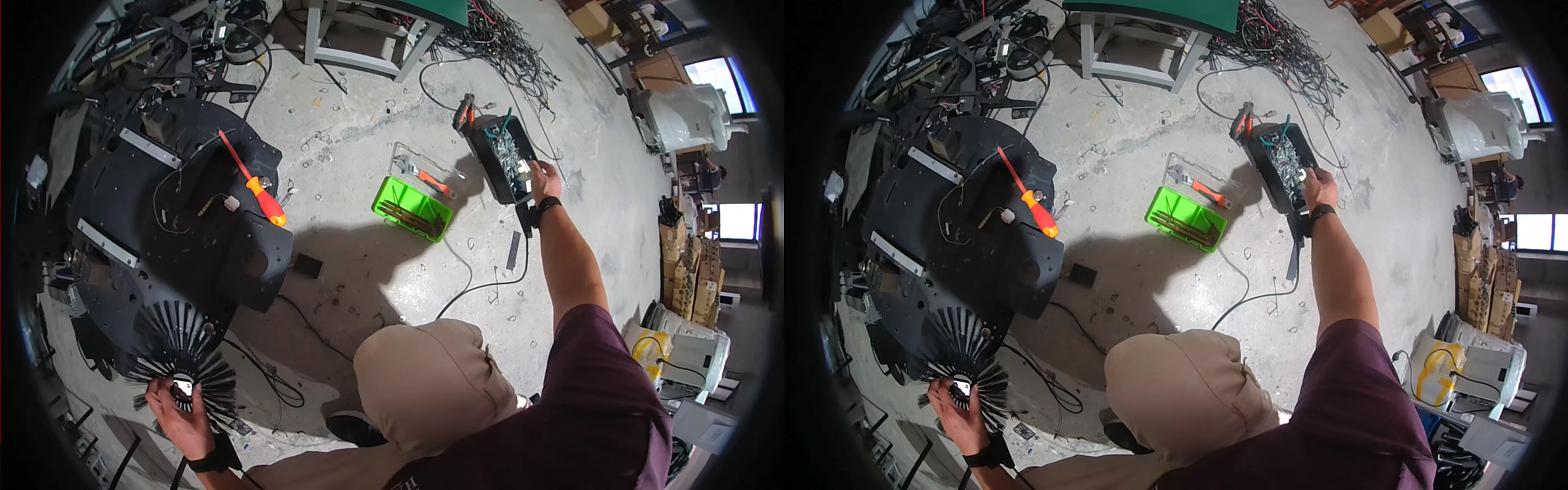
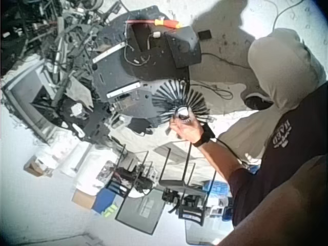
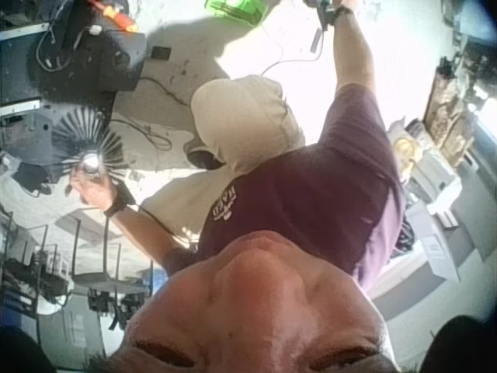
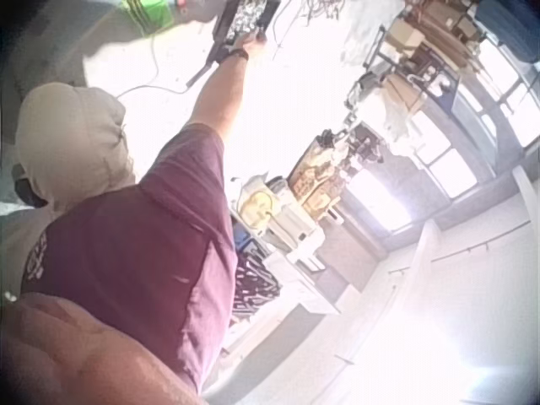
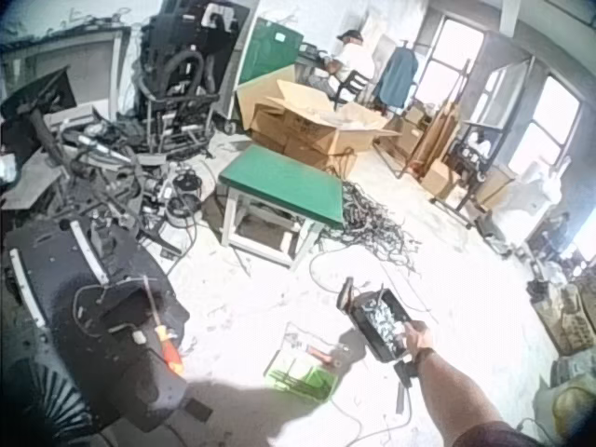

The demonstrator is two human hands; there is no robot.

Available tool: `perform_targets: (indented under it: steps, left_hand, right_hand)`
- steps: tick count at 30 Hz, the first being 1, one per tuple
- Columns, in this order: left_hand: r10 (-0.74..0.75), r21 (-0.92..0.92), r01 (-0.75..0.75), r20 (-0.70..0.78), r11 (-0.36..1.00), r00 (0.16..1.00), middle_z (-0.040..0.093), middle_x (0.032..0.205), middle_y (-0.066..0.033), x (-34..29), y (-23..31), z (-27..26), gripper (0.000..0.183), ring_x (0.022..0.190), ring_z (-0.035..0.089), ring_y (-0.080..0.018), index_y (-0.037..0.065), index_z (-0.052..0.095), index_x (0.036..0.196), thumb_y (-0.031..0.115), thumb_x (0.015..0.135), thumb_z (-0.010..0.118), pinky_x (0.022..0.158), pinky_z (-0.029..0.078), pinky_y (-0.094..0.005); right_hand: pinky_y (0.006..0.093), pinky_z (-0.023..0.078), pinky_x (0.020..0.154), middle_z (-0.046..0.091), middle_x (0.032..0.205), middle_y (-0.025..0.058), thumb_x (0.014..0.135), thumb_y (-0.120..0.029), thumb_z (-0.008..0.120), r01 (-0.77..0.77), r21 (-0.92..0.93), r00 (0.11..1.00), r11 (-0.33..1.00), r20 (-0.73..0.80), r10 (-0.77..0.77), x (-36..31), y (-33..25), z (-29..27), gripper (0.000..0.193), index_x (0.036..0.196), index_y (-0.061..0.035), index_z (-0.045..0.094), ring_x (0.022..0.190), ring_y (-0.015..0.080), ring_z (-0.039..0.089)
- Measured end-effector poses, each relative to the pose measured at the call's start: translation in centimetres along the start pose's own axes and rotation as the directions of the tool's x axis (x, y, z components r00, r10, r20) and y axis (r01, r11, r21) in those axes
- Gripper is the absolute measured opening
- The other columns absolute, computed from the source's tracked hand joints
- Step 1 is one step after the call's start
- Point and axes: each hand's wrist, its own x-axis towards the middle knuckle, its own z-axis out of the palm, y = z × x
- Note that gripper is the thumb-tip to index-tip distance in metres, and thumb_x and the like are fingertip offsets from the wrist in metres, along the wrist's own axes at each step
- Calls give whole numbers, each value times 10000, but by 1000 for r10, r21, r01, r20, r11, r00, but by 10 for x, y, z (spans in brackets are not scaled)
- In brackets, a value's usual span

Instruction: The recorder is assembling or repairing a large circular brush assembly, connecting internal wires and using a screwdriver to secure components.

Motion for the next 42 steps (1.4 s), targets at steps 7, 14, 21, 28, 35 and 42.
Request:
perform_targets:
  steps: [7, 14, 21, 28, 35, 42]
  left_hand:
    - [-7, 33, 9, -63, 999, 998, 585, 1331, -208, -7, -5, -11, 463, 1201, 611, -414, -17, 625, 1199, 75, 811, 860, 1028, 506, -456]
    - [-51, 3, 51, -21, 999, 998, 615, 1298, -188, 3, 25, -7, 447, 1167, 640, -395, -19, 655, 1149, 60, 770, 878, 975, 546, -433]
    - [-4, -5, 4, -91, 1000, 996, 633, 1213, -177, 6, 22, -8, 448, 1046, 665, -362, -3, 632, 1113, -19, 736, 874, 894, 557, -412]
    - [-54, -115, 44, -77, 992, 996, 646, 1219, -188, 5, 19, -7, 367, 1083, 671, -389, -17, 665, 1083, 36, 775, 858, 919, 561, -423]
    - [-18, -226, -9, -120, 974, 993, 646, 1273, -220, -1, -5, 8, 433, 1161, 653, -424, 39, 690, 1120, 96, 754, 915, 984, 547, -453]
    - [-115, -276, 93, -64, 957, 991, 604, 1392, -165, -8, -3, -6, 493, 1238, 630, -385, 50, 679, 1214, 136, 786, 910, 1011, 541, -438]
  right_hand:
    - [340, 522, 772, 804, 959, 115, 929, -313, 695, -132, 180, 872, 975, 489, 27, -83, -17, 70, 373, 1086, 17, 768, 803, 202, 686]
    - [281, 441, 650, 696, 906, 6, 886, -157, 722, -371, 214, 559, 904, 828, 33, -188, -86, 107, 227, 1085, -50, 738, 712, 106, 553]
    - [357, 516, 858, 749, 1013, 110, 856, -180, 641, -220, 282, 497, 934, 856, -142, -209, -111, 160, 365, 1168, -16, 735, 926, 250, 669]
    - [490, 515, 983, 715, 1141, 198, 899, -375, 705, 799, 150, 442, 583, 512, -737, -267, -197, 169, 424, 1175, -53, 720, 1109, 426, 659]
    - [433, 538, 900, 761, 1011, 189, 1008, -471, 643, 260, 326, 422, 909, 808, -410, -293, -271, 256, 491, 1144, -6, 722, 1004, 311, 723]
    - [264, 475, 738, 704, 949, 2, 932, -357, 831, -178, 392, 244, 902, 906, -346, -300, -285, 245, 416, 1140, -13, 724, 786, 97, 597]
